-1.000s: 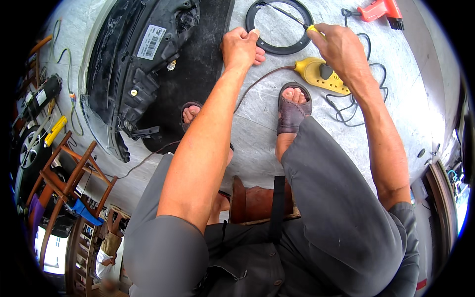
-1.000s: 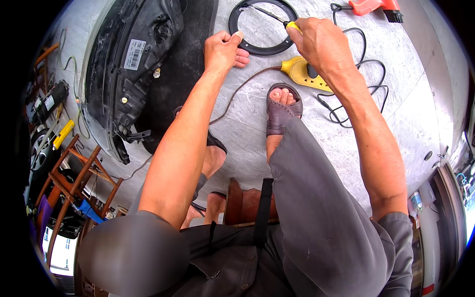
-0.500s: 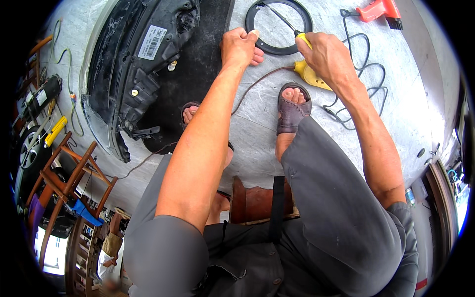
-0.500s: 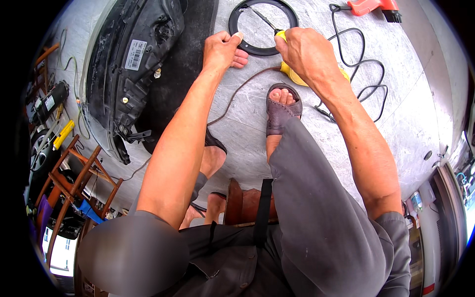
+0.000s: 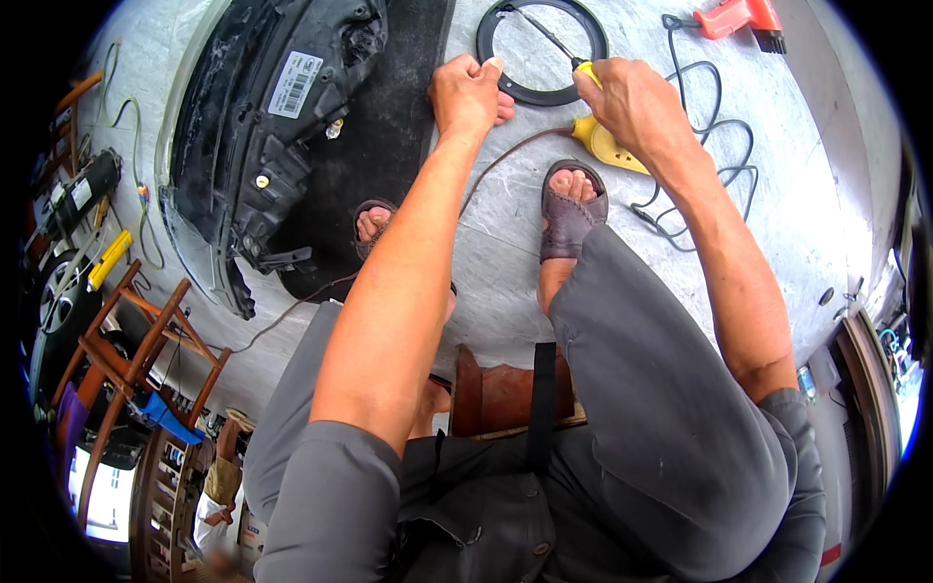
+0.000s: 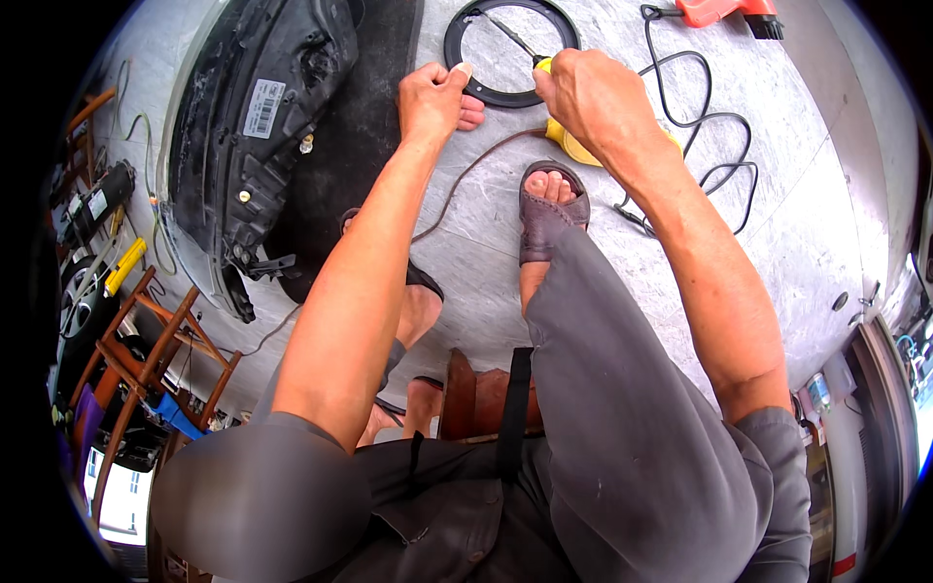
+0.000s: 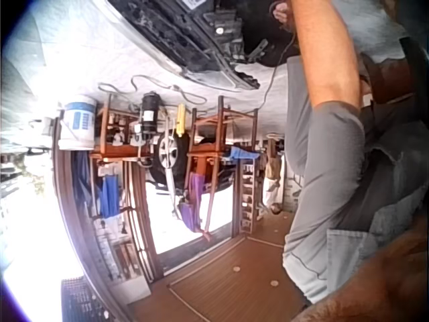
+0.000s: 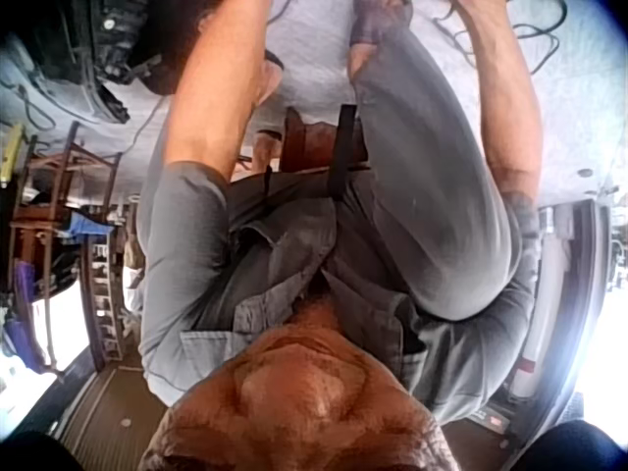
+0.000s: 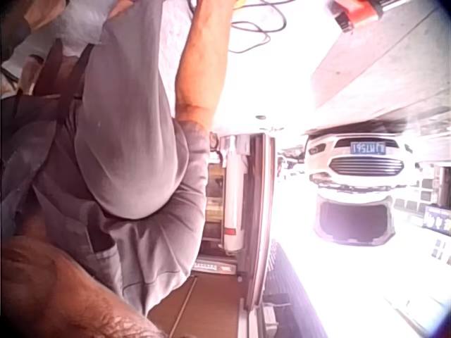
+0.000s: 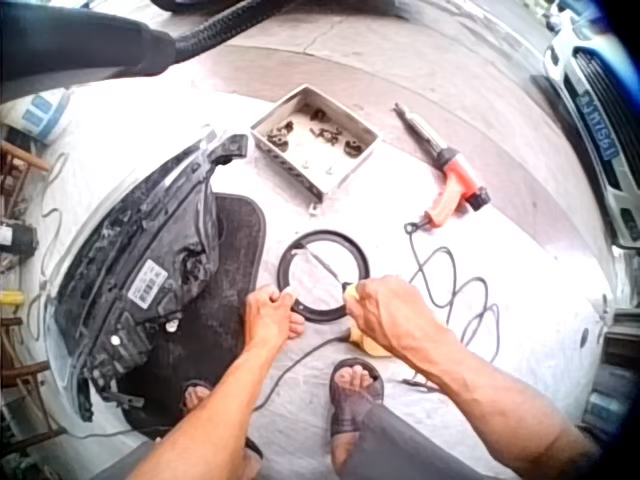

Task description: The person uses a soldering iron to apply heat and sealant to a car headlight assembly and a rubber gasket. They work on the edges of the assembly and the gasket, likely to ensure a watertight seal.

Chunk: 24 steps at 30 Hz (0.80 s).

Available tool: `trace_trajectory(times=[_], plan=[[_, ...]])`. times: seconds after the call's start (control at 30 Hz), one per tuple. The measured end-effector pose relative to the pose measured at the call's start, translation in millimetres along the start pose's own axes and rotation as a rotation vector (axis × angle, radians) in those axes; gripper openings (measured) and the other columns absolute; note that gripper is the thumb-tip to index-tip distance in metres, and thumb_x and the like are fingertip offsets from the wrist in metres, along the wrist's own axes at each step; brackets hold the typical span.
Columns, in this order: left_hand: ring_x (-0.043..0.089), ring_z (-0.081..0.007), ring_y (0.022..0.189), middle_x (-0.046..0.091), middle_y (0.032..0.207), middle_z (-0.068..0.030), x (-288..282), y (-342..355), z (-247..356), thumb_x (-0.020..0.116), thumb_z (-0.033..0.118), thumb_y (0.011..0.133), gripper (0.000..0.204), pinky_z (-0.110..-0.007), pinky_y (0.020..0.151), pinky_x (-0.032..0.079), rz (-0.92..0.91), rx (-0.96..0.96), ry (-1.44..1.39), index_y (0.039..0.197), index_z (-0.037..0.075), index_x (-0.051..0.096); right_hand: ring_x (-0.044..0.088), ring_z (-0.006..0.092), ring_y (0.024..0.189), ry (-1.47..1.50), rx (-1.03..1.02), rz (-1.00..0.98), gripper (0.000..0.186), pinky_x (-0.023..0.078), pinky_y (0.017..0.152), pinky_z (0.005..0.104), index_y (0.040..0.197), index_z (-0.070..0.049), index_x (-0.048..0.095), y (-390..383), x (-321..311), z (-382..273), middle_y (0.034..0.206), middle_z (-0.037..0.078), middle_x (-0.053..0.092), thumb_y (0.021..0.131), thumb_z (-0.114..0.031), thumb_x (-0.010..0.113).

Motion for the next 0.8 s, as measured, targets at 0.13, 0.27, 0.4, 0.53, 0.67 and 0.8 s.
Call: trace_trajectory(times=[0.13, 0.27, 0.4, 0.53, 0.67, 0.8], plan=[[0.071, -0.0239, 0.053, 0.071, 0.071, -0.0217, -1, 0, 0, 0.067, 0.022, 0.099, 0.034, -0.035, 0.044, 0.057, 0.012, -0.004, -0.001, 0.076, 0.001, 0.053, 0.07, 0.0426, 0.073, 0.027, -0.005, -0.027, 0.041, 0.057, 0.066, 0.0488, 0.083, 0.002, 0.07, 3, 5, 10, 0.076, 0.025, 0.069, 0.099, -0.034, 0.061], [0.071, -0.0239, 0.054, 0.071, 0.071, -0.0216, 0, -1, 2, 0.067, 0.021, 0.099, 0.033, -0.034, 0.045, 0.057, 0.006, -0.011, 0.008, 0.076, 0.002, 0.053, 0.07, 0.0432, 0.072, 0.071, 0.041, -0.069, 0.043, 0.057, 0.066, 0.0485, 0.084, 0.003, 0.07, 7, 4, 21, 0.076, 0.025, 0.069, 0.099, -0.036, 0.061], [0.072, -0.024, 0.055, 0.071, 0.072, -0.0215, -1, 1, 0, 0.067, 0.021, 0.099, 0.032, -0.034, 0.046, 0.058, -0.007, -0.033, -0.003, 0.077, 0.002, 0.053, 0.07, 0.0434, 0.072, 0.029, -0.061, -0.031, 0.044, 0.057, 0.063, 0.0476, 0.085, 0.004, 0.07, 13, -5, 23, 0.074, 0.026, 0.068, 0.099, -0.036, 0.062], [0.072, -0.024, 0.055, 0.071, 0.073, -0.022, -2, 0, 0, 0.067, 0.021, 0.099, 0.032, -0.034, 0.046, 0.058, -0.014, -0.027, 0.003, 0.077, 0.002, 0.054, 0.069, 0.0437, 0.072, 0.034, -0.059, -0.073, 0.043, 0.057, 0.063, 0.0481, 0.084, 0.005, 0.069, 17, -7, 25, 0.074, 0.027, 0.067, 0.099, -0.035, 0.061], [0.072, -0.0242, 0.055, 0.071, 0.074, -0.0222, -2, 1, 0, 0.067, 0.022, 0.099, 0.033, -0.035, 0.046, 0.058, -0.022, -0.031, 0.004, 0.077, 0.002, 0.054, 0.069, 0.0444, 0.071, 0.029, -0.075, -0.037, 0.043, 0.056, 0.063, 0.0488, 0.083, 0.005, 0.068, 16, -7, 25, 0.074, 0.027, 0.067, 0.099, -0.034, 0.061], [0.072, -0.0244, 0.056, 0.072, 0.074, -0.0223, -2, 1, 0, 0.067, 0.022, 0.099, 0.033, -0.035, 0.047, 0.059, -0.017, -0.024, 0.013, 0.077, 0.002, 0.054, 0.069, 0.0442, 0.072, 0.03, -0.062, -0.028, 0.042, 0.056, 0.063, 0.0484, 0.086, 0.005, 0.068, 16, -7, 26, 0.074, 0.027, 0.067, 0.099, -0.034, 0.061]])
Point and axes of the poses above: each hand's wrist, its own y-axis towards the middle knuckle, its own x-axis out of the palm, z = x × y, the point moved 5 cm from there along y, towards the middle knuckle
